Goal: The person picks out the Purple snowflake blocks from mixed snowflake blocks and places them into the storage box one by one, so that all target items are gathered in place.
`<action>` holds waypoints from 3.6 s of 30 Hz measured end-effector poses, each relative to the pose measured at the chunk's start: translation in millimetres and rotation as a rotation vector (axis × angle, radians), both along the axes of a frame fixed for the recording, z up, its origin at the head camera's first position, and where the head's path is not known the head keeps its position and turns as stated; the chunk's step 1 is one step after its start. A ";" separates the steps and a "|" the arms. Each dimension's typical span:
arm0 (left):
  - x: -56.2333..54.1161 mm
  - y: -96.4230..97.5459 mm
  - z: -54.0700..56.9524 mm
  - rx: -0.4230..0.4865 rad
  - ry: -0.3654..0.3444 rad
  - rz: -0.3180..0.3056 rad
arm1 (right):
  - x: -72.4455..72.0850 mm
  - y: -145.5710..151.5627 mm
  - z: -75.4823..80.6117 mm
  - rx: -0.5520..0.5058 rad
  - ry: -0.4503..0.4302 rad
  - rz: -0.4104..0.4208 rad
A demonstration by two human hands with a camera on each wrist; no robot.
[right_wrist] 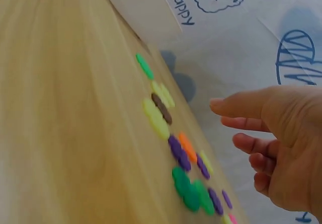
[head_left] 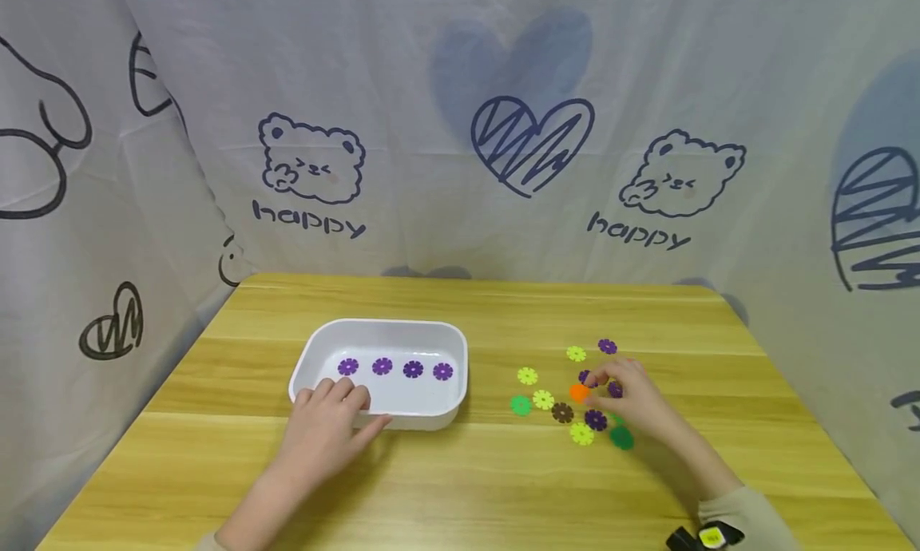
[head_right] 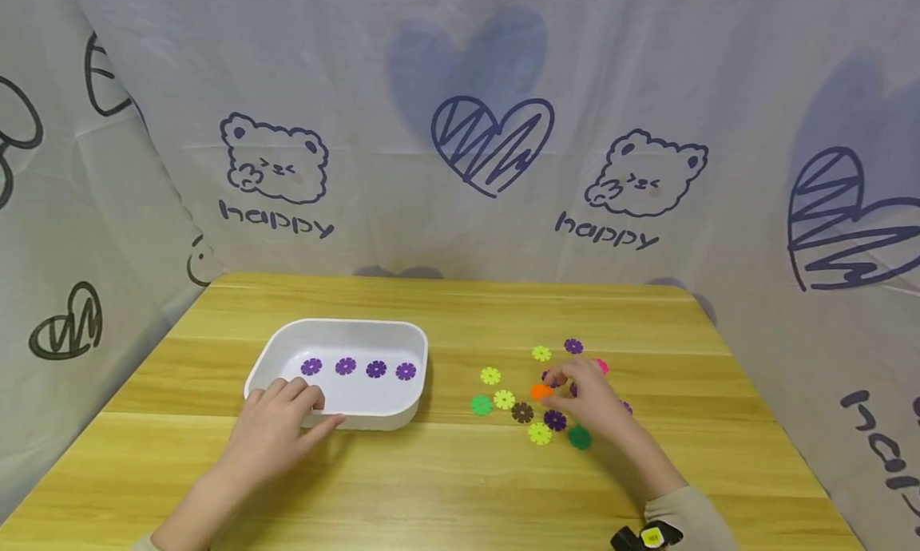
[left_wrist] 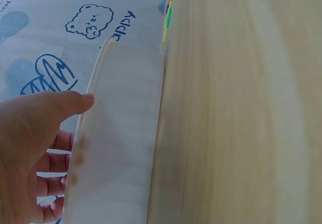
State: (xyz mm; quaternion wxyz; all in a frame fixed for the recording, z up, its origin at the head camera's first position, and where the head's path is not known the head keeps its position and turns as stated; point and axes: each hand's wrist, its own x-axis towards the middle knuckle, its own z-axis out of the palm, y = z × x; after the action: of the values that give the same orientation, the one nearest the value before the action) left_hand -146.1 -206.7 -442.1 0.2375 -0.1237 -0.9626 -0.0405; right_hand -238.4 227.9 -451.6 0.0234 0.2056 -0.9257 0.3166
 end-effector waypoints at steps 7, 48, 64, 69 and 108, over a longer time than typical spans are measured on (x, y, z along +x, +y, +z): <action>0.3 1.7 0.9 0.004 -0.005 0.002 | 11.4 22.4 -8.0 0.033 -0.112 0.027; 1.6 0.4 2.1 -0.008 0.002 -0.026 | 4.0 21.1 -7.9 -0.057 -0.283 0.121; 2.6 -0.5 5.7 0.003 0.023 -0.028 | -21.1 -20.7 19.1 -0.164 -0.311 0.236; 3.1 -0.8 5.1 0.001 0.027 -0.033 | -24.6 -46.0 29.8 -0.241 -0.379 0.247; 4.1 -0.8 3.3 -0.031 0.032 -0.013 | -51.5 -253.5 46.3 -0.380 -0.493 0.280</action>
State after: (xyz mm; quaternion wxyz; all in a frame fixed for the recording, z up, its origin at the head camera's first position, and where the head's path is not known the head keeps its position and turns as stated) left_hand -142.0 -207.4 -438.8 0.2507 -0.1344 -0.9584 -0.0249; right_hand -289.9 -25.6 -405.3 -0.2069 0.2399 -0.7908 0.5237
